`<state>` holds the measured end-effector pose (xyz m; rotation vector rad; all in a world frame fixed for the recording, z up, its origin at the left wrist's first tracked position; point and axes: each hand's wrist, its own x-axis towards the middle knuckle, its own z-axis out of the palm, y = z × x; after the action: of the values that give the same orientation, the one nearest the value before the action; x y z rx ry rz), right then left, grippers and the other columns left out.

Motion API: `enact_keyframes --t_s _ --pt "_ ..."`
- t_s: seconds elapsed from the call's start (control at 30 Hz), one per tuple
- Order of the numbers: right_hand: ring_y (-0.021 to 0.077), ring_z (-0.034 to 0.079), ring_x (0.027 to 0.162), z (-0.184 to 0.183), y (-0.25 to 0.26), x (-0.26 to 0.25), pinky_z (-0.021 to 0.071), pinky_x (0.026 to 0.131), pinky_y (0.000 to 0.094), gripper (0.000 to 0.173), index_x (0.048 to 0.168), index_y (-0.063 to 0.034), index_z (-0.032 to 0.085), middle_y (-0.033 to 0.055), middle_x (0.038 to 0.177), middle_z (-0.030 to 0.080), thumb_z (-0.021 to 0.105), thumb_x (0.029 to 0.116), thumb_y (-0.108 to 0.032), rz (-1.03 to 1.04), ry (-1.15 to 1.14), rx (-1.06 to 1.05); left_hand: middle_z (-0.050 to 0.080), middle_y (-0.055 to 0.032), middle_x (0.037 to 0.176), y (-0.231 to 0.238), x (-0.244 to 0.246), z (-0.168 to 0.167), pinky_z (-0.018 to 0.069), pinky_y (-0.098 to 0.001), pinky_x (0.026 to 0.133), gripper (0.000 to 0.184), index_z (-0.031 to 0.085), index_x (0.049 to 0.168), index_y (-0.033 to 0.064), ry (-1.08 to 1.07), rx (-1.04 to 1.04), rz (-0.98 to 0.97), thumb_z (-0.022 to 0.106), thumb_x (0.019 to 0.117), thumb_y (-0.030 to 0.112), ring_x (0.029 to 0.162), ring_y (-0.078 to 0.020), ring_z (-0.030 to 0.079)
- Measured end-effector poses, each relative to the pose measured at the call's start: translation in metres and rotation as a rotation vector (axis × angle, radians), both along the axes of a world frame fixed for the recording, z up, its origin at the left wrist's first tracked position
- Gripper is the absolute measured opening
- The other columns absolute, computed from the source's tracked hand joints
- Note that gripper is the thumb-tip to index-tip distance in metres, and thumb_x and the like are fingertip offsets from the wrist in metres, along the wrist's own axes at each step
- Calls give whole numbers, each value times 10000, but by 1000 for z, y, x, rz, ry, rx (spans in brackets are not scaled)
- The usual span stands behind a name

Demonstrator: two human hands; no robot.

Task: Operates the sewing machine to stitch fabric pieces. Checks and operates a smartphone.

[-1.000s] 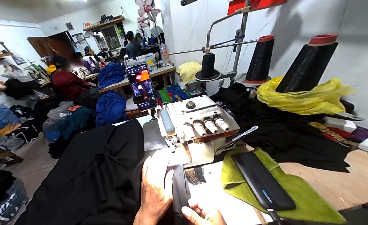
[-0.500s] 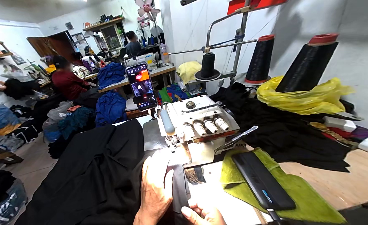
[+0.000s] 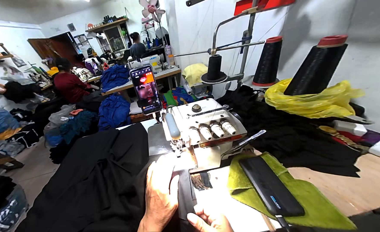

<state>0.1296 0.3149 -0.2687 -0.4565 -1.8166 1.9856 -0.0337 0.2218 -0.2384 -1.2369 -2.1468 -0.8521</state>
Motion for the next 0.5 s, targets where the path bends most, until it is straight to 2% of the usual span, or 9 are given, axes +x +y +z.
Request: enact_keyframes --t_s 0.5 --pt "57 650 655 0 0 0 563 654 264 82 935 -21 687 -2 735 691 712 935 -99 -1 -3 -10 663 -25 1387 0 1 1 386 -504 1192 352 725 1284 145 -12 4 -3 581 991 275 1358 -208 566"
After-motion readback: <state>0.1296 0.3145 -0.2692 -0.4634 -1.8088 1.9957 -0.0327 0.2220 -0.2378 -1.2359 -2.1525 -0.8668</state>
